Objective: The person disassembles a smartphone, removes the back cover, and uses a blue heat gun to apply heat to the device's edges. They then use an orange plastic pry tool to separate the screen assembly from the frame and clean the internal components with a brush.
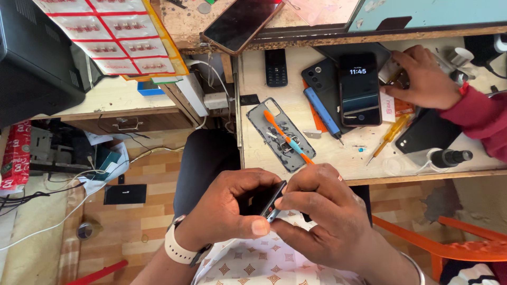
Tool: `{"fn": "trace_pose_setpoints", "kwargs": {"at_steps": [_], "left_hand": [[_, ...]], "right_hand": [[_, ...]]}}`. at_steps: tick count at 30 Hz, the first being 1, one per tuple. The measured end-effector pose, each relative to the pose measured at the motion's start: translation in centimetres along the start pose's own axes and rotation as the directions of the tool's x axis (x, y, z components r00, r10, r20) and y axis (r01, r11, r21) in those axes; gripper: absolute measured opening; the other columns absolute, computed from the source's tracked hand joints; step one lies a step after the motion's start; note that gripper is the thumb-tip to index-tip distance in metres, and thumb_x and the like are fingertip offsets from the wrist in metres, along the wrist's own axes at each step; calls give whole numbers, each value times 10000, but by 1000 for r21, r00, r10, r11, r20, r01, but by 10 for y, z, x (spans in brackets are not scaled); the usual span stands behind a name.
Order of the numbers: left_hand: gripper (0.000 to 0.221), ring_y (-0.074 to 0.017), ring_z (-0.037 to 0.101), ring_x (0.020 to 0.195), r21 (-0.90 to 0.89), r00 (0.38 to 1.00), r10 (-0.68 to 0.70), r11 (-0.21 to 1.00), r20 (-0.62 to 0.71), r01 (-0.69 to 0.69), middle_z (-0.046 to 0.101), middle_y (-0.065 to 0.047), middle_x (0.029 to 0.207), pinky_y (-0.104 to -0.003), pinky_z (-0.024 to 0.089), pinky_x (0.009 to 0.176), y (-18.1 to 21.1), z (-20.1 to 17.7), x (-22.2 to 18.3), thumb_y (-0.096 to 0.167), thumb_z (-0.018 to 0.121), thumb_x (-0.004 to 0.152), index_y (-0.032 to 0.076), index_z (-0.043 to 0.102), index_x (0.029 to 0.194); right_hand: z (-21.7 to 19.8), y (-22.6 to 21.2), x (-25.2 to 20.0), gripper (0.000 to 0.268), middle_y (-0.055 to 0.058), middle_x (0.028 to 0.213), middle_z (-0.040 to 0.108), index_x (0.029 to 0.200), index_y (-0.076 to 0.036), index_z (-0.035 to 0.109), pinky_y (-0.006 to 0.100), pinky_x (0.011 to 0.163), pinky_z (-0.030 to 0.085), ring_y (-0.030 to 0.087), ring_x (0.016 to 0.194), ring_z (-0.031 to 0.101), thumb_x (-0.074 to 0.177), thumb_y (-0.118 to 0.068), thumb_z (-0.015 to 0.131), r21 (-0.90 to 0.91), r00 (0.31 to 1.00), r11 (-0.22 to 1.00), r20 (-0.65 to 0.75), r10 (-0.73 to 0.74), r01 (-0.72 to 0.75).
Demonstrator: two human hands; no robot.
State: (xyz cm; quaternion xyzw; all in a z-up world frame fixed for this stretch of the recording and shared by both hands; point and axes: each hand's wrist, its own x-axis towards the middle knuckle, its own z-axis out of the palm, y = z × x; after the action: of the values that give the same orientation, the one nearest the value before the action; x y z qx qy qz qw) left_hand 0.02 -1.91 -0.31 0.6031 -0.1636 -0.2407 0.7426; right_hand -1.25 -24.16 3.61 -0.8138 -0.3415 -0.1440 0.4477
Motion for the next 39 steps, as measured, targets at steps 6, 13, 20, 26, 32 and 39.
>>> {"fn": "trace_pose_setpoints", "kwargs": {"at_steps": [6,13,20,26,32,39], "left_hand": [[832,-109,656,958,-212,988,-149,965,52,157,705,-68,1065,-274,558,857,-16,7,3,577,851,761,-69,668,1252],[839,-136,641,1098,-466,965,-235,845,117,262,694,-94,1182,-293,510,1016,-28,28,0,568,858,785,-79,644,1276],[984,-125,625,1074,-370,971,-188,900,146,230,674,-80,1198,-283,499,963,-19,20,-6,599,926,660,-41,627,1345],[991,-178,661,1142,-356,970,-67,922,232,149,671,-108,1242,-318,514,1036,-15,16,-10,623,943,677,-80,657,1314],[988,-182,658,1150,-273,964,-34,956,266,109,677,-131,1281,-331,503,1072,-10,16,-3,700,882,718,-80,696,1297],[650,-95,658,973,-18,996,89,996,-8,-89,728,-42,1098,-248,533,853,-6,25,-2,577,647,971,-9,695,1249]], "right_hand": [[-6,9,3,317,23,940,607,893,-118,644,326,719,523,195,890,616,725,-199,901,51,979,989,157,130,-140],[-16,17,11,415,24,855,592,800,-97,565,358,710,506,225,838,612,653,-218,934,74,904,964,370,212,-257],[-17,25,8,480,21,874,642,869,-81,608,305,684,527,179,800,656,610,-291,953,130,933,948,258,250,-290],[-23,36,-17,428,15,920,691,933,-74,671,280,744,558,126,833,687,697,-324,925,376,921,850,270,280,-368],[-22,37,-29,352,17,918,692,941,-76,686,261,746,538,126,835,675,757,-292,895,402,939,852,214,270,-337],[-19,47,-37,222,29,894,657,950,-16,666,253,681,487,90,798,595,881,-160,820,562,846,637,284,451,-528]]}}
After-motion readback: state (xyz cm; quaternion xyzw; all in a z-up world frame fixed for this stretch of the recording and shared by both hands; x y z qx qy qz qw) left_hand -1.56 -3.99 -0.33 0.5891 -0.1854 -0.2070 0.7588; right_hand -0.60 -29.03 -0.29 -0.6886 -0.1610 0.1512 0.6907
